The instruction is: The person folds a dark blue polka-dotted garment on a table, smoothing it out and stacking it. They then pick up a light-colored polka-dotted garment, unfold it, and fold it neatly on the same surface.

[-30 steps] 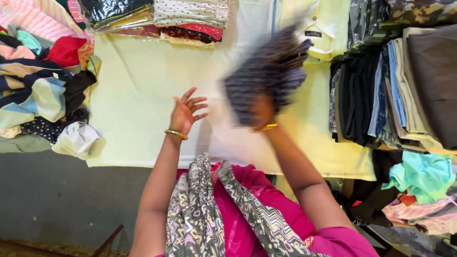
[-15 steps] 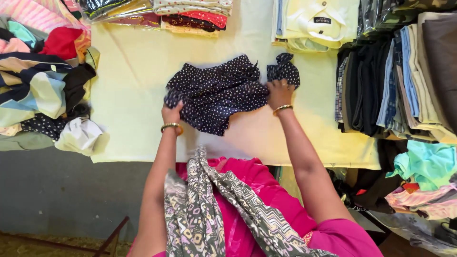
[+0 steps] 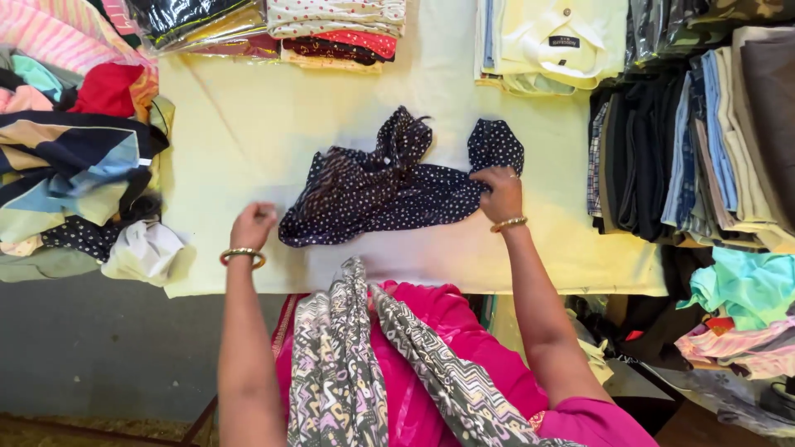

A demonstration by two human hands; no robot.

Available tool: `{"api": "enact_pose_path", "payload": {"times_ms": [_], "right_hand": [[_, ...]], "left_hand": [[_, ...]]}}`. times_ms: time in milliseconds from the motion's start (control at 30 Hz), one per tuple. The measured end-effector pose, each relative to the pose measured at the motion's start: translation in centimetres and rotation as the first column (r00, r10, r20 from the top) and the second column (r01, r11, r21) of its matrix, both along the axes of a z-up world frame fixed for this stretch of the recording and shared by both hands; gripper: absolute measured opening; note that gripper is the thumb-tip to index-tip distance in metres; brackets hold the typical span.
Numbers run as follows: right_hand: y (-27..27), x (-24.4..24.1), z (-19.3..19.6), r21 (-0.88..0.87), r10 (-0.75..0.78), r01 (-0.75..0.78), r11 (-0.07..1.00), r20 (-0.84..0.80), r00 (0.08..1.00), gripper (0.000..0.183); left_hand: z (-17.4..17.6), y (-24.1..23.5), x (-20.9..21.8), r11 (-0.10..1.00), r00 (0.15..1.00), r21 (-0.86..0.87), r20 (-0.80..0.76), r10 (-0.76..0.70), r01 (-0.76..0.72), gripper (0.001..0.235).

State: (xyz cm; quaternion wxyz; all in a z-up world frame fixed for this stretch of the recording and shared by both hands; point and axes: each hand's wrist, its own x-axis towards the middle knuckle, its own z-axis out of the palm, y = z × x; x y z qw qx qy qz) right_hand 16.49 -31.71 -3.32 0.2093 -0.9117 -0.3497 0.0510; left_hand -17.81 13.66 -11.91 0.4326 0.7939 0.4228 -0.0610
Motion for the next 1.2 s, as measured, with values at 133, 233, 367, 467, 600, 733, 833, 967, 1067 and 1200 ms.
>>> {"api": "enact_pose_path", "payload": {"times_ms": [133, 233, 367, 467, 600, 733, 833, 967, 1067, 1200], "right_hand": [[5.2, 2.9, -0.7, 0.246, -0.016, 0.016, 0.969, -0.001, 1.000, 0.038], [11.1, 4.2, -1.6, 0.214, 0.014, -0.004, 0.977, -0.046, 0.999, 0.029], [17.8, 5.3, -3.8, 0.271, 0.064, -0.038, 0.962, -0.089, 0.994, 0.031], [20.3, 4.9, -2.9, 0.145, 0.159, -0.150, 0.978, -0.048, 0.986, 0.045], [20.6, 4.7, -1.7, -0.320, 0.313, -0.309, 0.896, -0.040, 0.949, 0.042], [18.4, 6.4, -0.8, -0.415, 0.254, -0.256, 0.873, -0.061, 0.965, 0.035], [17.2, 7.1, 2.3, -0.327, 0.253, -0.263, 0.908, -0.072, 0.965, 0.033], [15.4, 7.3, 5.5, -0.068, 0.253, -0.280, 0.958, -0.266, 0.930, 0.036], [13.3, 7.0, 7.6, 0.213, 0.284, -0.201, 0.956, -0.505, 0.815, 0.040], [11.4, 6.3, 7.5, 0.497, 0.445, -0.027, 0.867, -0.749, 0.491, 0.033]], "left_hand": [[2.5, -3.3, 8.0, 0.985, 0.909, -0.047, 0.380, 0.170, -0.165, 0.029], [6.0, -6.2, 14.6, 0.952, 0.892, 0.300, 0.414, -0.183, 0.056, 0.036], [8.6, -7.7, 19.6, 0.917, 0.905, 0.357, 0.308, -0.294, 0.177, 0.066], [8.7, -7.0, 19.8, 0.892, 0.918, 0.293, 0.093, -0.385, 0.345, 0.046], [6.3, -5.1, 16.6, 0.870, 0.914, 0.319, 0.028, -0.404, 0.375, 0.013], [8.3, -2.8, 12.8, 0.902, 0.915, 0.297, 0.158, -0.370, 0.313, 0.010], [16.4, -2.9, 12.1, 0.935, 0.816, 0.216, 0.459, -0.351, 0.281, 0.045], [18.9, -2.2, 11.5, 0.892, 0.834, 0.253, 0.328, -0.444, 0.375, 0.032], [21.3, -1.6, 11.5, 0.895, 0.816, 0.259, 0.374, -0.441, 0.364, 0.021], [24.6, -1.0, 11.5, 0.920, 0.751, 0.168, 0.536, -0.387, 0.355, 0.017]]}}
